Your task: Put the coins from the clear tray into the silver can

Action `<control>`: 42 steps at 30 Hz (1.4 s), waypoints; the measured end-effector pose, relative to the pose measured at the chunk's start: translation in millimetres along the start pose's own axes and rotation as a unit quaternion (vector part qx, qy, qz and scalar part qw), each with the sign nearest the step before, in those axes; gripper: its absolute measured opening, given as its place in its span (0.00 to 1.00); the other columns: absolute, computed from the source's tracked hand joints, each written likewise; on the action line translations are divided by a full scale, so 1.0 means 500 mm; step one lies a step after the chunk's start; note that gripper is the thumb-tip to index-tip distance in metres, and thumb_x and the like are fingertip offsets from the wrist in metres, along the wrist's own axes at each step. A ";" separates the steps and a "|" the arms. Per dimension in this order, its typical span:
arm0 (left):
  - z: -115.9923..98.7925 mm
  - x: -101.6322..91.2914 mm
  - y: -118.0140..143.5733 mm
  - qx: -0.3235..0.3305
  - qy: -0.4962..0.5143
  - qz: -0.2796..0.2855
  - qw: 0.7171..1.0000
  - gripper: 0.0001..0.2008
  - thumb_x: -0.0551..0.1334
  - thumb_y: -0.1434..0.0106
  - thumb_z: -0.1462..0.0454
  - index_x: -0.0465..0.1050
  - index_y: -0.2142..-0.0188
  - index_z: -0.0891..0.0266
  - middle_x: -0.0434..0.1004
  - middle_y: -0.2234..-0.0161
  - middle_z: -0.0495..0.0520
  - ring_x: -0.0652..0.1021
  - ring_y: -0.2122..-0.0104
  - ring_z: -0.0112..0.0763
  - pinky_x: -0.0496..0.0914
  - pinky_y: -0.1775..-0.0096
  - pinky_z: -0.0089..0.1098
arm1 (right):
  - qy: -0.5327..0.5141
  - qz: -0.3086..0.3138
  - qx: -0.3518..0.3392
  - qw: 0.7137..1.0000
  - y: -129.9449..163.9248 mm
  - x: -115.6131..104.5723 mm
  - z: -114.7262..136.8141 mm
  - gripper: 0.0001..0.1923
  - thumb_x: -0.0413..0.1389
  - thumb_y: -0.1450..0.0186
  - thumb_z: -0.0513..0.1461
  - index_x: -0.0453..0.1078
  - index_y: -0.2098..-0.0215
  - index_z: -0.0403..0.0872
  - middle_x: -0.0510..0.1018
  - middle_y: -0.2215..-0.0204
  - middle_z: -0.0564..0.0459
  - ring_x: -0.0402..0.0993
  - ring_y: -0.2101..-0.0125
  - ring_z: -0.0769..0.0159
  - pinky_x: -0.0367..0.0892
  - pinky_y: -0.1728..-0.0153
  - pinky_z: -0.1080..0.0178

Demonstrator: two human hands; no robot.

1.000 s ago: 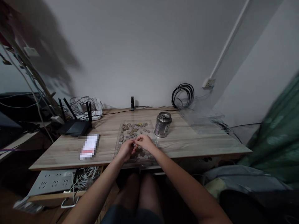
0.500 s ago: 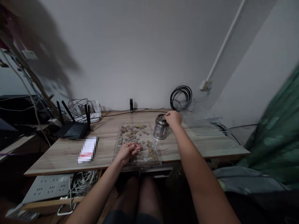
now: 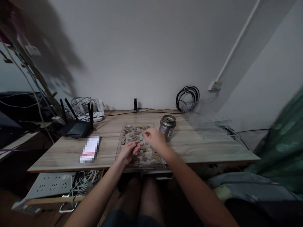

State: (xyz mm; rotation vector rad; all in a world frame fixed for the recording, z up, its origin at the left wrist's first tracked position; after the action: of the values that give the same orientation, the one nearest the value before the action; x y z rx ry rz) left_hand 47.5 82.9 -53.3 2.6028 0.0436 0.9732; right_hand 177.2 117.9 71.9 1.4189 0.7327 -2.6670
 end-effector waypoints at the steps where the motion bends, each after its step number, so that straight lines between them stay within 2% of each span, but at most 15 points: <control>1: -0.002 0.000 0.001 0.003 0.003 -0.001 1.000 0.10 0.58 0.44 0.74 0.69 0.61 0.71 0.75 0.73 0.56 0.75 0.78 0.22 0.70 0.78 0.18 | -0.072 0.076 -0.006 0.994 0.019 0.057 0.015 0.13 0.50 0.43 0.44 0.73 0.70 0.46 0.76 0.73 0.50 0.69 0.71 0.65 0.61 0.71 0.65; 4: -0.003 0.000 0.003 0.004 0.011 -0.002 1.000 0.17 0.59 0.44 0.74 0.66 0.54 0.67 0.75 0.72 0.53 0.74 0.80 0.20 0.70 0.78 0.19 | -0.238 0.207 0.007 0.949 0.055 0.169 0.031 0.15 0.50 0.44 0.46 0.73 0.71 0.43 0.76 0.77 0.51 0.69 0.75 0.67 0.62 0.74 0.67; 7: 0.002 0.003 0.002 -0.008 0.005 0.009 1.000 0.12 0.58 0.43 0.71 0.68 0.58 0.70 0.75 0.72 0.55 0.75 0.79 0.22 0.70 0.78 0.19 | -0.261 0.210 0.039 0.941 0.050 0.193 0.010 0.16 0.52 0.46 0.46 0.73 0.73 0.42 0.75 0.80 0.52 0.67 0.78 0.68 0.60 0.77 0.67; 9: 0.007 0.005 0.001 -0.024 0.006 0.020 0.999 0.09 0.55 0.40 0.69 0.69 0.61 0.73 0.75 0.73 0.59 0.76 0.77 0.24 0.70 0.77 0.19 | -0.225 0.152 0.035 0.962 0.029 0.156 -0.005 0.14 0.52 0.47 0.45 0.73 0.75 0.42 0.75 0.80 0.51 0.68 0.77 0.67 0.60 0.76 0.66; 12: 0.016 0.005 -0.001 -0.052 0.028 0.024 0.998 0.12 0.50 0.39 0.69 0.66 0.59 0.77 0.75 0.69 0.65 0.78 0.71 0.30 0.72 0.74 0.22 | -0.111 -0.047 0.018 0.993 -0.015 0.014 -0.037 0.13 0.51 0.46 0.43 0.74 0.75 0.44 0.76 0.75 0.49 0.69 0.73 0.65 0.61 0.72 0.66; 15: 0.015 0.002 0.000 -0.050 0.030 0.014 0.998 0.14 0.49 0.42 0.74 0.64 0.57 0.79 0.74 0.67 0.66 0.78 0.67 0.33 0.73 0.70 0.24 | 0.064 -0.229 0.094 0.967 -0.053 -0.148 -0.105 0.14 0.50 0.45 0.44 0.74 0.71 0.45 0.76 0.70 0.47 0.69 0.69 0.63 0.61 0.70 0.64; 17: 0.010 0.003 0.003 -0.037 0.019 0.015 0.999 0.16 0.49 0.44 0.77 0.64 0.57 0.79 0.74 0.67 0.66 0.77 0.66 0.33 0.73 0.69 0.24 | 0.128 -0.194 0.174 0.957 -0.085 -0.192 -0.166 0.12 0.53 0.48 0.43 0.74 0.72 0.46 0.77 0.71 0.48 0.69 0.70 0.62 0.59 0.73 0.65; 21: 0.002 0.006 0.009 -0.017 0.015 0.017 1.000 0.14 0.53 0.45 0.78 0.67 0.58 0.75 0.75 0.65 0.64 0.77 0.67 0.30 0.72 0.71 0.20 | 0.167 -0.073 0.245 0.952 -0.114 -0.185 -0.240 0.11 0.55 0.51 0.43 0.75 0.72 0.48 0.77 0.72 0.50 0.70 0.72 0.63 0.58 0.75 0.66; 25: -0.004 0.007 0.011 0.002 0.017 0.020 1.000 0.10 0.57 0.47 0.76 0.70 0.64 0.73 0.75 0.66 0.62 0.77 0.68 0.30 0.71 0.75 0.19 | 0.229 -0.101 0.239 0.938 -0.113 -0.182 -0.235 0.11 0.55 0.50 0.43 0.76 0.72 0.49 0.77 0.71 0.48 0.70 0.70 0.60 0.59 0.75 0.64; 28: -0.006 0.004 0.010 0.007 0.020 0.011 1.000 0.09 0.58 0.47 0.76 0.71 0.65 0.72 0.76 0.66 0.61 0.77 0.69 0.29 0.70 0.77 0.19 | 0.234 -0.078 0.267 0.931 -0.117 -0.185 -0.231 0.11 0.56 0.51 0.43 0.76 0.71 0.49 0.76 0.70 0.47 0.70 0.69 0.59 0.59 0.74 0.63; 31: -0.010 -0.003 0.007 0.019 0.035 -0.003 0.999 0.09 0.58 0.48 0.76 0.72 0.65 0.71 0.76 0.67 0.60 0.77 0.70 0.28 0.70 0.76 0.19 | 0.237 -0.100 0.221 0.941 -0.111 -0.190 -0.175 0.14 0.55 0.48 0.46 0.75 0.67 0.48 0.75 0.67 0.46 0.69 0.67 0.57 0.60 0.71 0.62; 34: -0.011 -0.009 0.002 0.026 0.054 -0.010 0.998 0.09 0.59 0.47 0.75 0.72 0.66 0.71 0.76 0.67 0.60 0.77 0.70 0.28 0.71 0.75 0.20 | 0.215 -0.137 0.043 0.966 -0.067 -0.145 -0.046 0.15 0.48 0.41 0.44 0.73 0.63 0.47 0.74 0.65 0.46 0.67 0.63 0.60 0.61 0.66 0.62; 37: -0.005 -0.010 -0.005 0.022 0.061 0.002 0.998 0.08 0.58 0.47 0.74 0.72 0.67 0.71 0.76 0.70 0.58 0.76 0.73 0.25 0.70 0.76 0.19 | 0.156 0.030 -0.191 0.969 0.018 0.000 0.084 0.13 0.48 0.39 0.42 0.72 0.62 0.49 0.73 0.64 0.48 0.66 0.61 0.64 0.60 0.63 0.64; 39: -0.004 -0.010 -0.008 0.028 0.068 0.009 0.997 0.08 0.57 0.46 0.74 0.72 0.67 0.71 0.76 0.72 0.56 0.75 0.77 0.22 0.69 0.77 0.19 | 0.144 0.100 -0.255 0.951 0.069 0.073 0.123 0.13 0.49 0.39 0.41 0.70 0.58 0.49 0.72 0.62 0.48 0.65 0.60 0.65 0.60 0.63 0.64; 42: 0.000 -0.011 -0.010 0.019 0.077 0.003 0.997 0.08 0.55 0.44 0.74 0.71 0.67 0.71 0.75 0.74 0.55 0.74 0.79 0.21 0.70 0.77 0.20 | 0.169 0.126 -0.261 0.942 0.091 0.125 0.128 0.11 0.48 0.38 0.38 0.70 0.60 0.47 0.71 0.65 0.48 0.64 0.62 0.65 0.59 0.65 0.65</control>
State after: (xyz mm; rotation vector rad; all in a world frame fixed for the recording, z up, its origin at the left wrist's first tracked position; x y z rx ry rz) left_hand 43.7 86.8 -58.6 2.5572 0.0941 1.1834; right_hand 102.1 62.4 35.0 1.6755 1.0912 -1.8632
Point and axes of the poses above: each hand's wrist, its own y-axis away from the middle knuckle, its own x-axis out of the palm, z = x × y, the point moved 8 cm from there along -y, towards the middle knuckle
